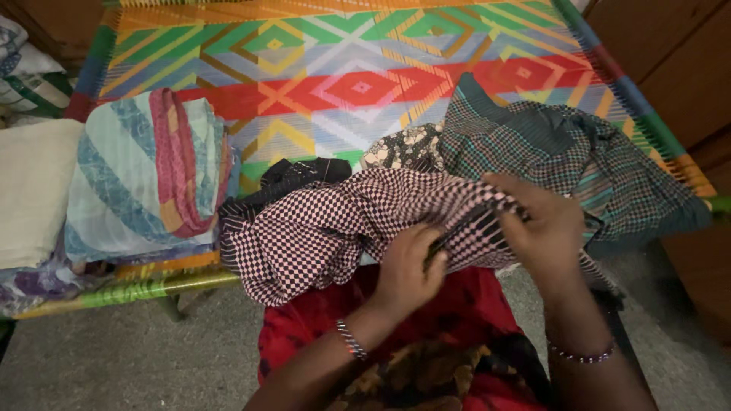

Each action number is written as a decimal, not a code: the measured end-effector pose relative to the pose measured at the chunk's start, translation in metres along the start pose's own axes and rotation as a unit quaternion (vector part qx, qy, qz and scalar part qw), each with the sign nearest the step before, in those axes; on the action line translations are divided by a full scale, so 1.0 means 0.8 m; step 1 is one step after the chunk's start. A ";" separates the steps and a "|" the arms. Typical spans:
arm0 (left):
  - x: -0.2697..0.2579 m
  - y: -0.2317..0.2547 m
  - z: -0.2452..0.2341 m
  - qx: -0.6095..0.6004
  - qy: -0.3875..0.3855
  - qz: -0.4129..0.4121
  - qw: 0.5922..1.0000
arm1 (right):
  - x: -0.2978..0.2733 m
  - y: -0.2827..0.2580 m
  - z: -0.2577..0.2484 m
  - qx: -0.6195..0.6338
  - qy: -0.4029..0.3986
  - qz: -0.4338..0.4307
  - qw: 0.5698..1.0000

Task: The person folds a single checkered cloth by hand on a colorful woven mat. They smooth and align the edges, fold the cloth in half multiple times, and place the finished folded piece on the mat.

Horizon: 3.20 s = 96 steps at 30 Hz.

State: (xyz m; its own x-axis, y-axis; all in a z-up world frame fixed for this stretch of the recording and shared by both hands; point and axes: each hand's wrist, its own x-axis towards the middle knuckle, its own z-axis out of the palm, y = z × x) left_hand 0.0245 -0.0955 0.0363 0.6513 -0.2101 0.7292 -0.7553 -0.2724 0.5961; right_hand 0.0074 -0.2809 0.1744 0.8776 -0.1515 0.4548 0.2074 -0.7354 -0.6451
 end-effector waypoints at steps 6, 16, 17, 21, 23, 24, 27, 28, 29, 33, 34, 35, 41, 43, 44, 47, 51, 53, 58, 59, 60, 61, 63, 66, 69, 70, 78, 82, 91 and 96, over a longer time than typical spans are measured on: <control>0.047 0.051 0.017 0.053 0.116 -0.009 0.992 | -0.018 -0.011 0.004 -0.008 -0.013 -0.117 0.993; 0.044 0.026 0.022 0.058 0.141 -0.054 0.987 | -0.034 -0.016 0.016 -0.046 -0.029 -0.067 0.996; 0.041 0.015 0.022 0.080 0.136 -0.069 0.985 | -0.034 -0.014 0.016 -0.027 -0.010 -0.104 0.994; 0.014 -0.035 0.020 0.152 0.092 -0.146 0.973 | -0.029 0.002 0.003 0.067 0.020 -0.043 0.997; -0.003 -0.057 0.019 0.171 0.068 -0.208 0.961 | -0.028 0.015 -0.006 0.096 0.045 -0.030 0.994; -0.013 -0.065 0.019 0.179 0.055 -0.240 0.953 | -0.028 0.021 -0.011 0.110 0.057 -0.023 0.992; -0.034 -0.079 0.013 0.168 0.104 -0.188 0.962 | -0.026 0.038 -0.019 0.068 0.085 -0.072 0.991; -0.037 -0.080 0.007 0.184 0.114 -0.173 0.961 | -0.026 0.042 -0.020 0.057 0.089 -0.065 0.992; -0.037 -0.080 -0.001 0.200 0.123 -0.158 0.959 | -0.024 0.044 -0.021 0.046 0.094 -0.058 0.993; -0.001 -0.067 -0.057 0.239 0.161 -0.175 0.942 | -0.014 0.047 -0.026 0.032 0.097 -0.066 0.993; 0.019 -0.063 -0.074 0.233 0.181 -0.216 0.931 | -0.014 0.046 -0.024 0.045 0.086 -0.051 0.994; 0.043 -0.057 -0.093 0.226 0.200 -0.257 0.918 | -0.015 0.045 -0.022 0.058 0.074 -0.036 0.995; 0.098 0.043 -0.195 0.227 0.343 0.132 0.902 | -0.023 0.050 -0.011 0.012 0.085 -0.062 0.994; 0.106 0.049 -0.204 0.318 0.284 0.150 0.892 | -0.020 0.060 -0.014 0.037 0.099 -0.044 0.993; 0.108 0.042 -0.202 0.365 0.241 0.114 0.892 | -0.017 0.066 -0.016 0.043 0.102 -0.035 0.993; 0.089 0.003 -0.182 0.474 0.154 0.043 0.866 | -0.016 0.079 -0.020 -0.045 0.097 -0.080 0.991; 0.018 -0.044 -0.135 0.516 0.034 -0.048 0.855 | -0.020 0.092 -0.024 -0.168 0.070 -0.033 0.983; -0.014 -0.048 -0.116 0.488 -0.007 -0.073 0.870 | -0.021 0.095 -0.026 -0.137 0.084 -0.068 0.985; -0.012 -0.048 -0.120 0.453 0.047 -0.097 0.885 | -0.017 0.106 -0.031 -0.133 0.084 -0.048 0.986; -0.008 -0.043 -0.126 0.453 0.063 -0.091 0.884 | -0.017 0.108 -0.031 -0.146 0.085 -0.030 0.985; -0.004 -0.038 -0.129 0.460 0.062 -0.094 0.881 | -0.018 0.110 -0.031 -0.159 0.085 -0.012 0.983; -0.003 -0.033 -0.131 0.468 0.060 -0.098 0.876 | -0.021 0.111 -0.031 -0.112 0.099 -0.035 0.988; -0.006 -0.027 -0.132 0.482 0.052 -0.108 0.868 | -0.025 0.113 -0.034 -0.015 0.125 -0.082 0.989; -0.028 -0.024 -0.123 0.506 0.048 -0.092 0.856 | -0.023 0.112 -0.038 -0.027 0.136 -0.122 0.983; -0.070 -0.022 -0.111 0.527 0.068 0.017 0.847 | -0.020 0.106 -0.043 0.055 0.159 -0.131 0.977; -0.082 -0.023 -0.106 0.525 0.077 0.072 0.845 | -0.018 0.103 -0.045 0.022 0.172 -0.110 0.979; -0.111 -0.005 -0.104 0.401 0.091 0.254 0.876 | -0.019 0.080 -0.058 0.045 0.229 -0.112 0.966; -0.065 -0.004 -0.145 0.426 0.099 0.150 0.887 | -0.017 0.084 -0.063 -0.011 0.225 -0.160 0.961; -0.013 -0.017 -0.178 0.138 0.172 -0.102 0.970 | -0.020 0.107 -0.045 -0.086 0.135 -0.095 0.982; -0.055 -0.041 -0.170 0.163 0.148 -0.001 0.976 | -0.020 0.116 -0.037 -0.010 0.109 -0.057 0.992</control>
State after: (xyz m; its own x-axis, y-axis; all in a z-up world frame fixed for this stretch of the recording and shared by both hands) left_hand 0.0109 0.0504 0.0302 0.5666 0.0584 0.8219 -0.6594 -0.5661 0.4947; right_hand -0.0002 -0.3665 0.1257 0.7334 -0.2043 0.6484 0.2901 -0.7685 -0.5704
